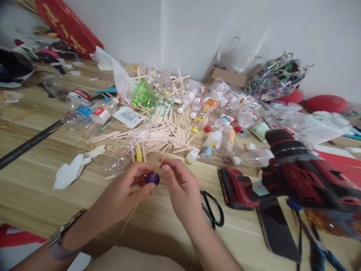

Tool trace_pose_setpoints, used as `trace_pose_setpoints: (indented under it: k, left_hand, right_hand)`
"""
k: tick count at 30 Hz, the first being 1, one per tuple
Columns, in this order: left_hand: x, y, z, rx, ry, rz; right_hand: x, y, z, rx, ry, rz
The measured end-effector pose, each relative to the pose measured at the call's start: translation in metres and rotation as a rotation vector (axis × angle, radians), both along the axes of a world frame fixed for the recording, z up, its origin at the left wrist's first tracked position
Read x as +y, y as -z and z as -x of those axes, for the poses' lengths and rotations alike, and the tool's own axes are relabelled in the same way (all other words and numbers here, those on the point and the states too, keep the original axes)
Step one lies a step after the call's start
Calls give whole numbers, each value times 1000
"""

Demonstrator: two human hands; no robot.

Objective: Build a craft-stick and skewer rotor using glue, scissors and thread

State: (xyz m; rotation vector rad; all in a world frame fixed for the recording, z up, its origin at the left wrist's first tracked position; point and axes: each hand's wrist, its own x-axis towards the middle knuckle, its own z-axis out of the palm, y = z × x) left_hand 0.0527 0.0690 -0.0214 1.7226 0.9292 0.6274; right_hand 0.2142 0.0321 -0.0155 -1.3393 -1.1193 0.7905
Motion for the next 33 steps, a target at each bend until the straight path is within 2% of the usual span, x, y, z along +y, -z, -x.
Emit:
trace_pose_setpoints:
  k: [3,7,10,13,18,23,33]
  left_hand:
    - [4,-2,-3,0,15,1]
    - [17,-6,-8,-67,42,25]
    - [28,-6,-13,-180,52,155]
    - [33,-2,-17,-215,-25,264]
    - [29,11,-26,-289,-159,400]
    - [24,18,-30,-381,-162,573]
    - [20,13,-26,-397,-79,746]
  right_hand:
    - [10,3,-1,108,27,31]
    - [21,8,-2,114,-19,49]
    - [23,12,-4,76,-67,60]
    - [20,17,-7,39,-84,70]
    - [14,28,-4,117,-153,148]
    - [13,32,5,286,-270,193]
    - [9,36,0,478,-453,253]
